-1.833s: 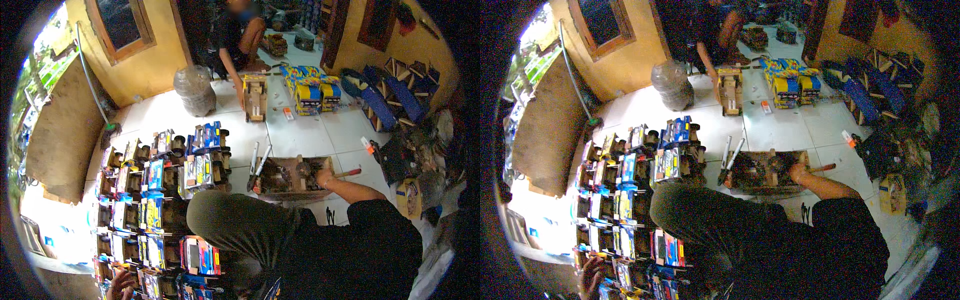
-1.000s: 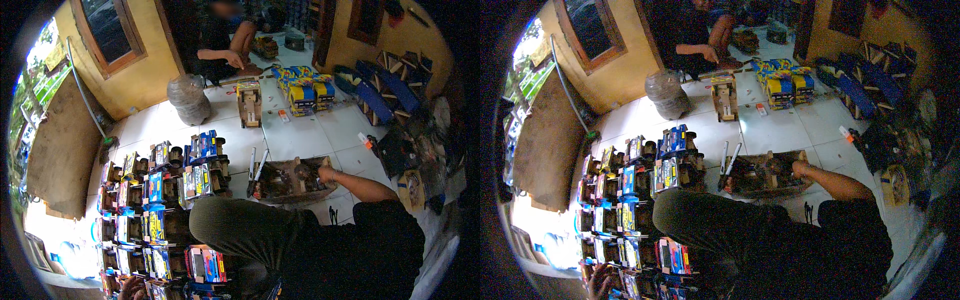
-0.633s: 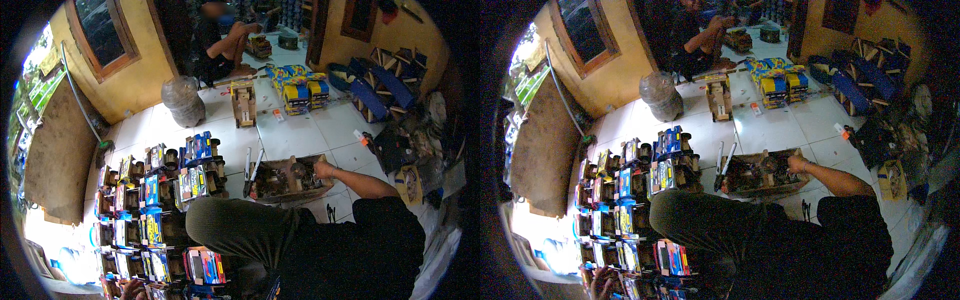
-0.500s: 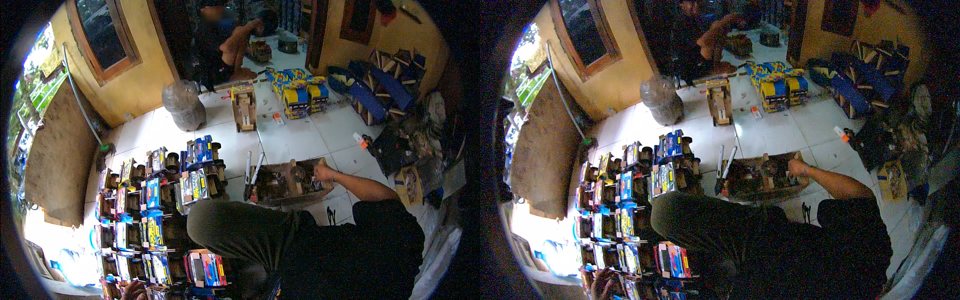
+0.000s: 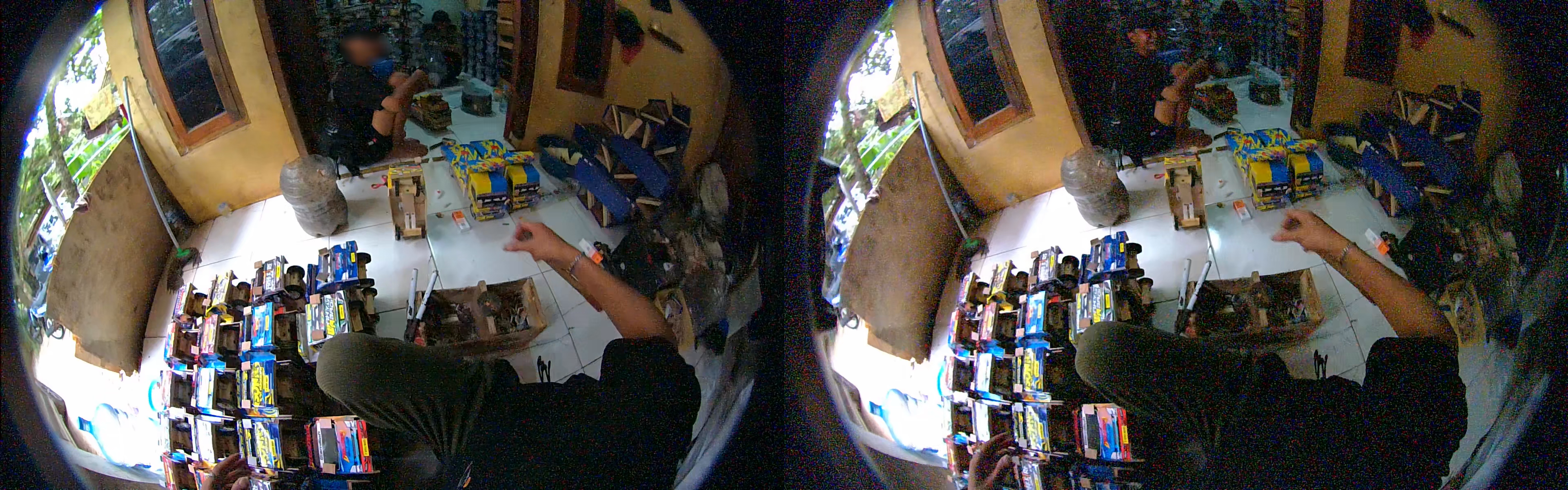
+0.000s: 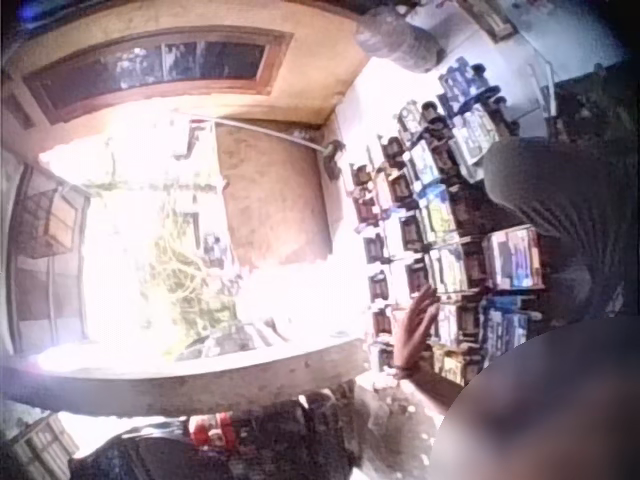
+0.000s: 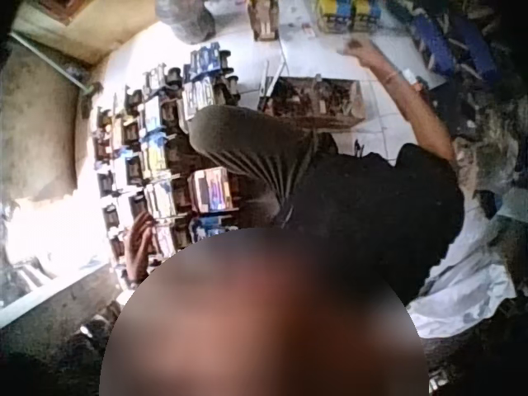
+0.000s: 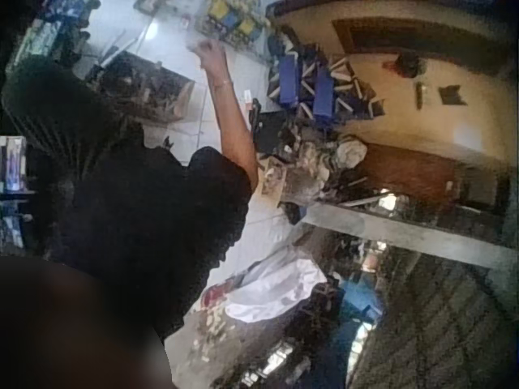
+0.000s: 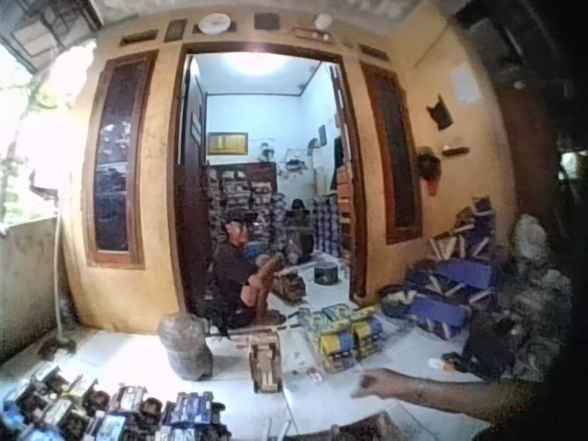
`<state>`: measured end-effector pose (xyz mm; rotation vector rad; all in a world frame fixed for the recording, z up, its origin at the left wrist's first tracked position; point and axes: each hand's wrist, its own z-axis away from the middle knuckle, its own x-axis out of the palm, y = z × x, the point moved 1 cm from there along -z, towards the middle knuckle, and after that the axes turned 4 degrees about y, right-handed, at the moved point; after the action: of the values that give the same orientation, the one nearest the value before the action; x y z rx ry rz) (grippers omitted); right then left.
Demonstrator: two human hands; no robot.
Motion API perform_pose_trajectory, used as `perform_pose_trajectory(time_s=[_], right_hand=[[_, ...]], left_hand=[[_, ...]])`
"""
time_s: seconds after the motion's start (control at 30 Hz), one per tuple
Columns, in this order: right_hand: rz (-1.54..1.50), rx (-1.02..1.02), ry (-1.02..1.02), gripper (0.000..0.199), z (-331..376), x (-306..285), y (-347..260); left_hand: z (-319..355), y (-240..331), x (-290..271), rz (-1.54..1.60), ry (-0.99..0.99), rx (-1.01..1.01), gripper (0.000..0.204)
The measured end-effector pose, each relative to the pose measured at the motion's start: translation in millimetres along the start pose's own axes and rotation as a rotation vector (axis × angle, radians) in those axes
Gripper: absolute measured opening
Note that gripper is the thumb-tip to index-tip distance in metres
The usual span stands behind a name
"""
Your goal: The person assembles toy trucks by inserting small parts into the packaging and securing them with a hammer. They repeatedly reach for parts from a box, place them into the toy packaging, and tap them into place.
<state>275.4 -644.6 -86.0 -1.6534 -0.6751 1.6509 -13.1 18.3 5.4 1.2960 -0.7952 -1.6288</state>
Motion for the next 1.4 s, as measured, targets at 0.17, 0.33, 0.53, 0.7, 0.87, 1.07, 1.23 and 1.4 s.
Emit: perform_pose_trajectory(time_s=[0.17,0.33,0.53,0.7,0.87,1.07,1.23,1.4], right_hand=[[-0.392,-0.377,-0.446,0.028,49.3,74.9,-159.4],[-0.643,-0.916,-0.920,0.016,131.7,172.5,-259.2],[-0.780,-1.069,-1.041,0.020,166.0,227.8,-325.7],[-0.696,-0.861,-1.085,0.023,171.2,255.6,-359.7],[-0.606,-0.717,-1.145,0.023,175.7,265.9,-377.1],[-0.498,-0.778,-1.106,0.025,175.0,273.2,-372.4],[-0.472,-0.687,-1.112,0.025,174.0,271.9,-371.2],[-0.538,-0.705,-1.130,0.027,170.7,282.7,-364.3]], left_hand=[[-11.5,30.0,32.5,-0.052,0.086,0.110,0.038],[-10.2,65.6,74.4,0.034,0.153,0.215,0.036],[-18.1,82.3,81.4,0.219,0.471,0.457,0.024],[-2.2,73.0,63.3,0.542,0.605,0.277,0.036],[-3.7,69.3,49.2,0.710,0.572,0.249,0.039],[-3.4,64.6,42.8,0.576,0.521,0.290,0.045],[-12.0,54.2,42.3,0.451,0.592,0.368,0.056],[-20.4,49.0,49.1,0.511,0.697,0.374,0.049]])
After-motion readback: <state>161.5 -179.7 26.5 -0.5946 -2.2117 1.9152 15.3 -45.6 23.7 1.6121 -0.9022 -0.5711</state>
